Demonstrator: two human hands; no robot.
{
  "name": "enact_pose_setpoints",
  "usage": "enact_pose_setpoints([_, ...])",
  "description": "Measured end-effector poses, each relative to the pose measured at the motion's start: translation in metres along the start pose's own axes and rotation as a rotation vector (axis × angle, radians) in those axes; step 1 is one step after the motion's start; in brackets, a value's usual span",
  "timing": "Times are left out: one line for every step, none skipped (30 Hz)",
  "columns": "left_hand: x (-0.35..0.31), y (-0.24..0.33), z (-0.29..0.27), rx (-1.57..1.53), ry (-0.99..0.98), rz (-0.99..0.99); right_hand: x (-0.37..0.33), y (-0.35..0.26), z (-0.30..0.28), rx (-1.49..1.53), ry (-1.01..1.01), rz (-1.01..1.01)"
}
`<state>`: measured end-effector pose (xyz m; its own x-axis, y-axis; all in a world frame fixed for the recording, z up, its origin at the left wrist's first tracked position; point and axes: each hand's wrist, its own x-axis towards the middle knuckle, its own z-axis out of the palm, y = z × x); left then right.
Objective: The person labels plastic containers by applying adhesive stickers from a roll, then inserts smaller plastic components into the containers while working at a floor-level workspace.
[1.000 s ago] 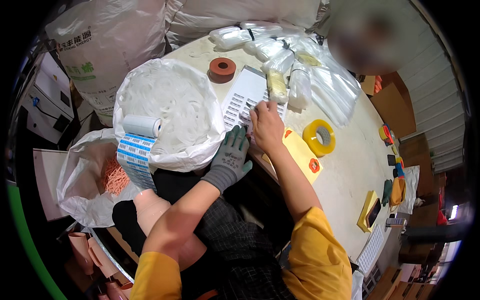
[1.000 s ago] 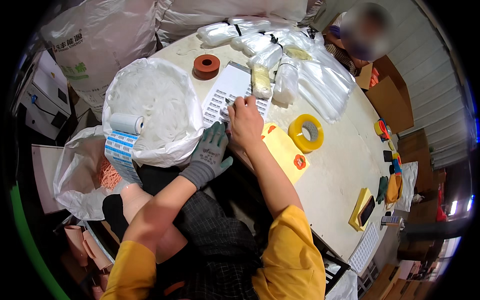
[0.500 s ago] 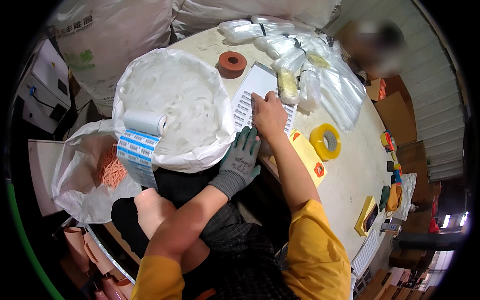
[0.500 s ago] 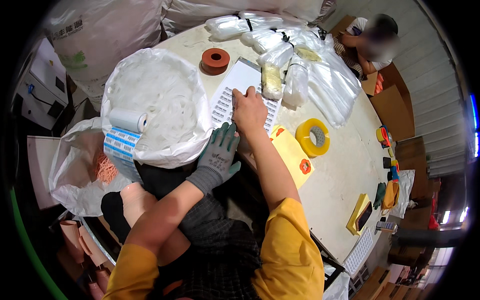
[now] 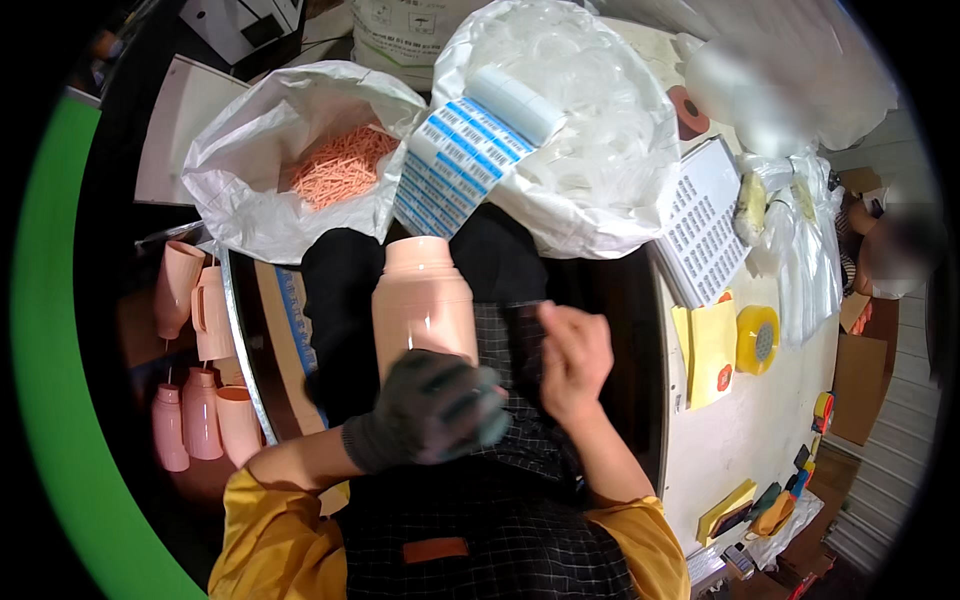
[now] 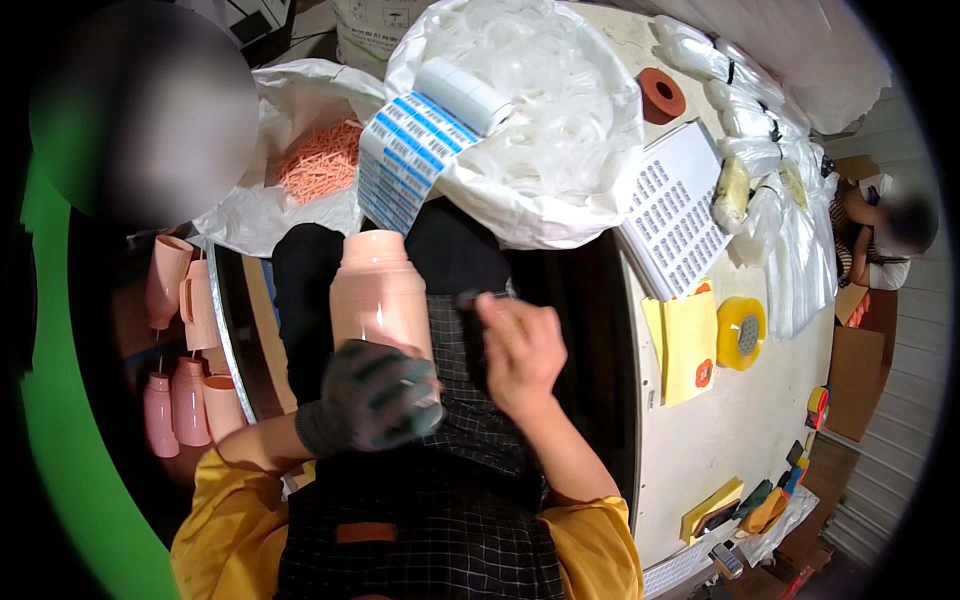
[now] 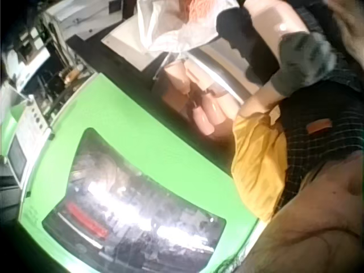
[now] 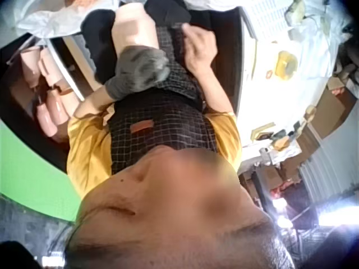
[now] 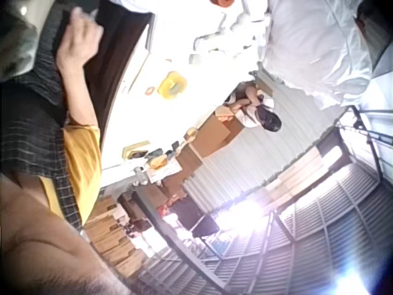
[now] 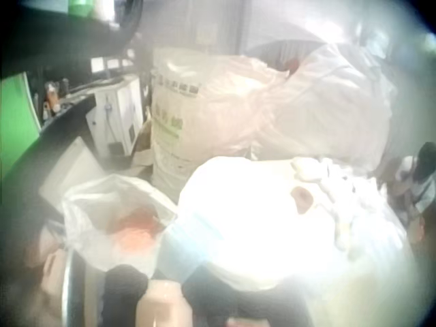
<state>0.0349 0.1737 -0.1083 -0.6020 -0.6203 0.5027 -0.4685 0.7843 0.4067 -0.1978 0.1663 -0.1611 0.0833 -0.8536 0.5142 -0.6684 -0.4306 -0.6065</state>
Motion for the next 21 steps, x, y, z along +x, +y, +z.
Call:
enact_pose_setpoints([-0.021,-0.003,-0.003,0.116,0.055,-0.124,-0.006,-0.012,0.011,-0.005,-0.063,-0.008])
enact_pose_setpoints([-0.034,-0.009,-0.007,0.164,0.068,-0.164,-0.005,-0.02,0.019,-0.031,-0.095,-0.04])
enact_pose_setpoints([-0.044,-0.01,-0.007,0.189,0.082,-0.222,-0.006,-0.025,0.027,-0.057,-0.069,-0.082])
enact_pose_setpoints([-0.053,-0.01,-0.005,0.212,0.096,-0.285,-0.007,-0.029,0.035,-0.082,-0.047,-0.124])
enact_pose_setpoints([-0.061,-0.01,0.001,0.196,0.121,-0.312,-0.004,-0.031,0.041,-0.121,-0.016,-0.174])
enact_pose_setpoints([-0.068,-0.009,0.009,0.18,0.145,-0.337,-0.005,-0.033,0.044,-0.136,-0.03,-0.194])
enact_pose_setpoints([-0.071,-0.009,0.013,0.158,0.172,-0.358,-0.006,-0.033,0.046,-0.158,-0.042,-0.213])
enact_pose_setpoints([-0.075,-0.008,0.014,0.139,0.18,-0.364,-0.007,-0.034,0.047,-0.182,-0.053,-0.231])
enact_pose_setpoints([-0.078,-0.007,0.015,0.118,0.188,-0.369,-0.011,-0.033,0.049,-0.191,-0.06,-0.244])
enact_pose_setpoints([-0.08,-0.006,0.015,0.099,0.192,-0.374,-0.012,-0.035,0.05,-0.197,-0.055,-0.249])
enact_pose_setpoints([-0.082,-0.005,0.015,0.098,0.194,-0.374,-0.012,-0.036,0.05,-0.204,-0.049,-0.252])
enact_pose_setpoints([-0.083,-0.005,0.015,0.098,0.195,-0.373,-0.012,-0.036,0.051,-0.211,-0.043,-0.255])
enact_pose_setpoints([-0.082,-0.006,0.013,0.096,0.188,-0.365,-0.013,-0.036,0.051,-0.206,-0.041,-0.261])
enact_pose_setpoints([-0.08,-0.007,0.01,0.12,0.178,-0.323,-0.013,-0.034,0.052,-0.202,-0.039,-0.266])
enact_pose_setpoints([-0.078,-0.007,0.007,0.142,0.168,-0.28,-0.014,-0.032,0.052,-0.198,-0.037,-0.271])
enact_pose_setpoints([-0.075,-0.008,0.005,0.165,0.161,-0.235,-0.013,-0.03,0.052,-0.194,-0.029,-0.267])
enact_pose_setpoints([-0.077,-0.008,0.006,0.123,0.17,-0.268,-0.012,-0.028,0.052,-0.191,-0.022,-0.263])
enact_pose_setpoints([-0.081,-0.007,0.008,0.081,0.179,-0.302,-0.012,-0.026,0.052,-0.186,-0.015,-0.259])
enact_pose_setpoints([-0.085,-0.007,0.011,0.046,0.188,-0.338,-0.012,-0.024,0.052,-0.168,-0.012,-0.259])
enact_pose_setpoints([-0.088,-0.007,0.014,0.042,0.207,-0.332,-0.012,-0.024,0.051,-0.165,-0.026,-0.26])
enact_pose_setpoints([-0.092,-0.008,0.018,0.038,0.227,-0.327,-0.012,-0.023,0.048,-0.161,-0.04,-0.261])
